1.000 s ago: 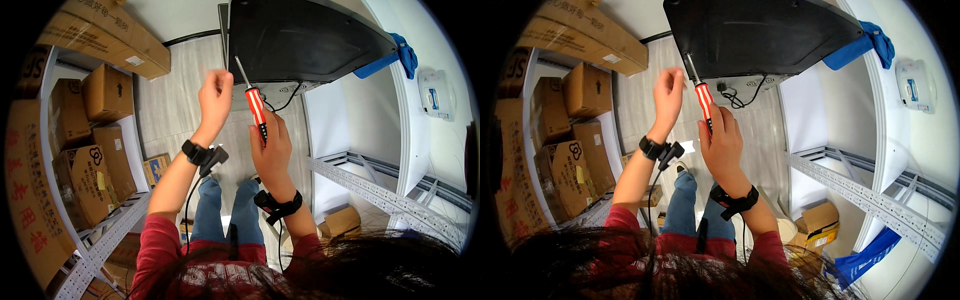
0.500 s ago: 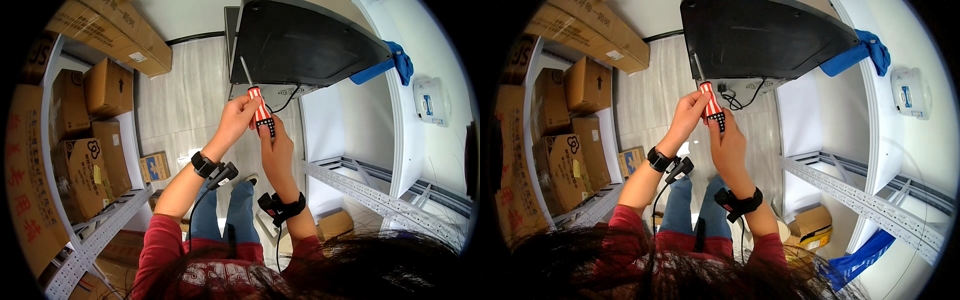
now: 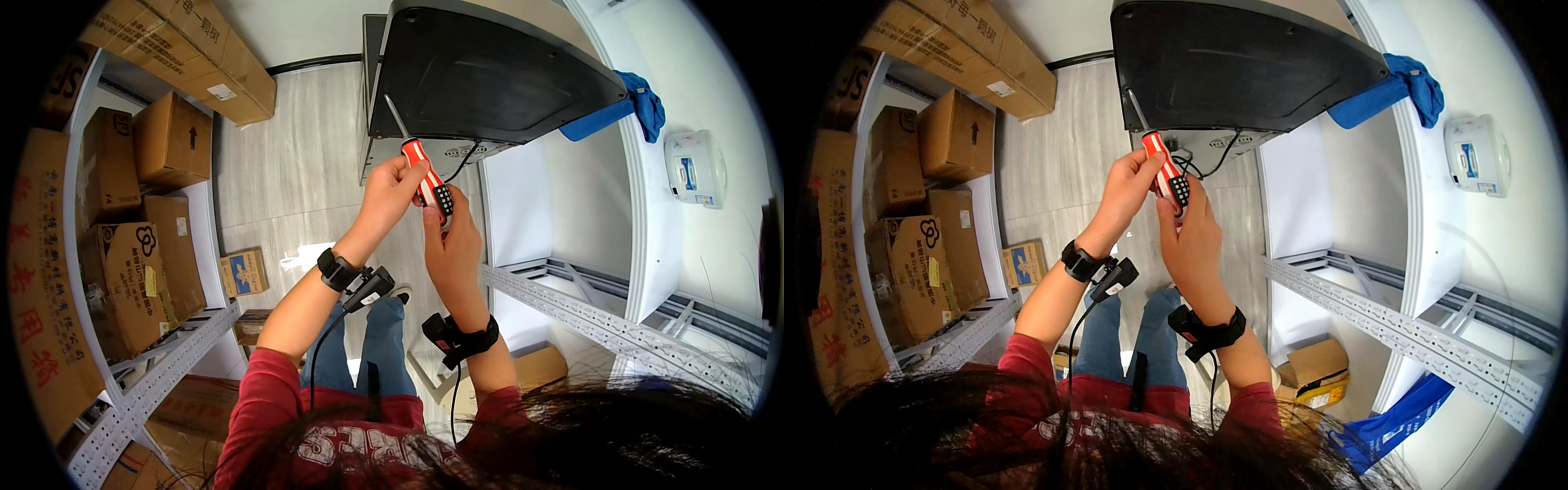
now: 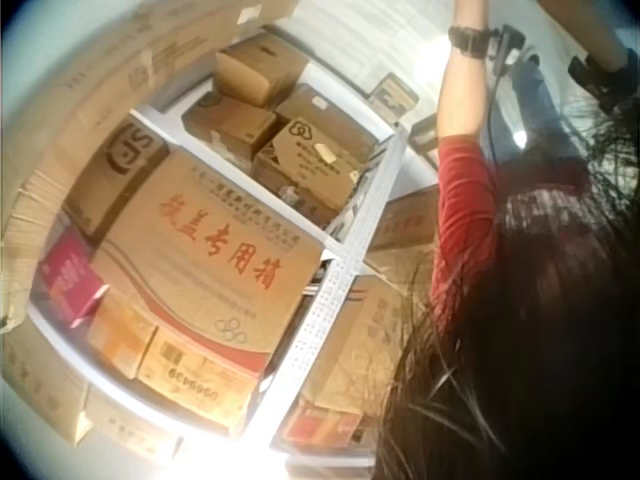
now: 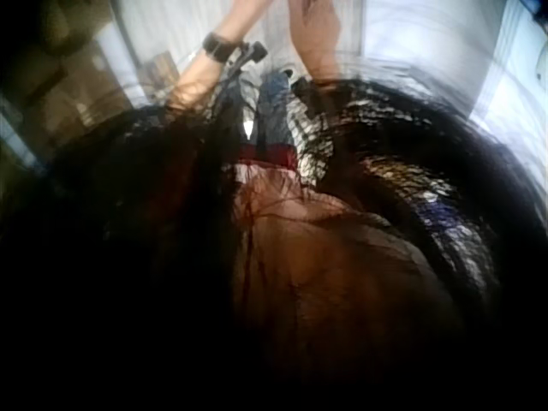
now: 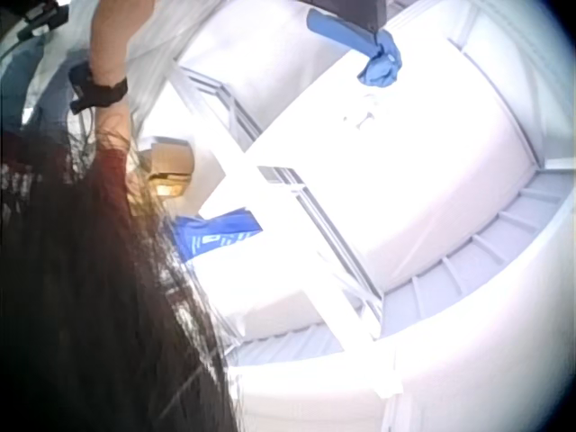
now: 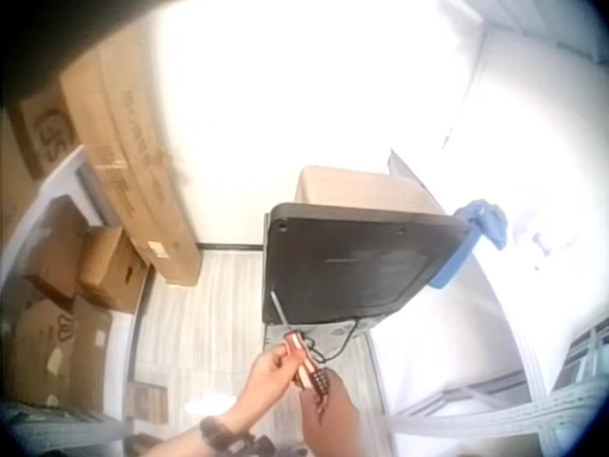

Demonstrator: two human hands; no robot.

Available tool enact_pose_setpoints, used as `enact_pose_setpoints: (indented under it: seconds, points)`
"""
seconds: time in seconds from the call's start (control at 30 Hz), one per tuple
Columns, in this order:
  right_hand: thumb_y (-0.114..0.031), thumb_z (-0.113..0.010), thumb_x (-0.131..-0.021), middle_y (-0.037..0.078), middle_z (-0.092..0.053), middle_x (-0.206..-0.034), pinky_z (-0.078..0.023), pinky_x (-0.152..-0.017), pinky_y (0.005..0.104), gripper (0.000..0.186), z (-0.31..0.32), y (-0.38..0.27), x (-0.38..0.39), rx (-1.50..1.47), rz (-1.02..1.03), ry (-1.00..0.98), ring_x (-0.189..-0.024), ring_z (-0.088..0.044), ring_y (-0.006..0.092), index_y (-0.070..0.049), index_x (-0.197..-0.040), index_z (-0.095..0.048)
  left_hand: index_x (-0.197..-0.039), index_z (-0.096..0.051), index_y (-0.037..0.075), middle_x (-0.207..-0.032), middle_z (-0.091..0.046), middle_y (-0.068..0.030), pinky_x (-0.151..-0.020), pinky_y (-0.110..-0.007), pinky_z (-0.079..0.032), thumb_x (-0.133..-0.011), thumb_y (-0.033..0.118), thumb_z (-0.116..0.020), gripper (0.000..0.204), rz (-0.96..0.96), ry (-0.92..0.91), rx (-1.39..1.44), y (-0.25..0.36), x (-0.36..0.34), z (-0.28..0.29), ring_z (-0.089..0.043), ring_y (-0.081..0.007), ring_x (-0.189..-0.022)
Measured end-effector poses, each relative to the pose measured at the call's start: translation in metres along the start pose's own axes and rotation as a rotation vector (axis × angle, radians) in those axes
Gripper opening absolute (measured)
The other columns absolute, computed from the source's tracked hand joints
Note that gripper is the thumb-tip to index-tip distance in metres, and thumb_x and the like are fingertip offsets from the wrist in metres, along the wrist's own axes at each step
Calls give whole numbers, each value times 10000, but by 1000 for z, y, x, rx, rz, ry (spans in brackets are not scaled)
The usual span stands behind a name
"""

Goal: The person uses a screwdriver to unscrew several screws from the top and back panels of a black kitchen appliance, removing a screw from a hole and placing it on the floor.

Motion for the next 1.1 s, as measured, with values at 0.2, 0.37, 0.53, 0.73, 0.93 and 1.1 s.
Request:
enact_pose_setpoints:
  seconds: [0.2, 0.37, 0.53, 0.73, 0.93, 1.1]
  points:
    - [-216, -523, -897, 210, -601, -939, -482, -553, 349, 389, 0, 4, 2, 44, -38, -62, -645, -607, 298, 38, -1183, -452, -764, -556, 10, -582, -553, 18, -456, -206, -393, -892, 200, -556, 229, -26, 13, -48, -5, 4, 2, -471, -27, -501]
    - [-212, -526, -896, 225, -597, -947, -476, -547, 359, 393, -3, 4, 2, 40, -32, -46, -653, -609, 307, 43, -1184, -450, -770, -558, 12, -584, -551, 25, -455, -204, -389, -893, 197, -555, 222, -35, 29, -62, -1, 5, 2, -467, -18, -512]
    - [-213, -530, -894, 230, -596, -947, -475, -551, 362, 399, -5, 5, 3, 20, -42, -53, -650, -606, 313, 51, -1181, -448, -769, -558, 9, -589, -554, 24, -456, -204, -392, -892, 193, -558, 221, -34, 39, -43, -5, 5, 3, -472, -18, -517]
    - [-223, -558, -876, 205, -575, -955, -477, -563, 376, 412, -9, 5, 3, 92, 41, 26, -708, -598, 330, 20, -1190, -451, -751, -558, 8, -577, -544, 24, -444, -211, -382, -888, 204, -568, 240, -33, 62, -38, 2, 6, -1, -468, -22, -510]
    - [-234, -594, -851, 182, -554, -951, -478, -577, 389, 444, -13, 3, 5, 95, 88, 65, -746, -595, 344, -2, -1200, -447, -764, -576, 19, -616, -542, 33, -492, -206, -373, -910, 243, -536, 271, 3, 43, -310, 0, 4, 9, -461, -22, -547]
    - [-215, -631, -823, 164, -553, -949, -472, -548, 383, 467, -7, 4, 2, -86, -238, -98, -698, -598, 319, -12, -1205, -453, -705, -579, 15, -529, -514, 26, -425, -215, -348, -874, 260, -591, 298, -27, 42, -47, -3, 3, 4, -442, -29, -471]
Point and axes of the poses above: each hand's wrist, its own x-axis away from the middle knuckle, its own z-axis out of the back of the hand, y = z × x, the point moved 1 cm from there along -x, towards the middle knuckle
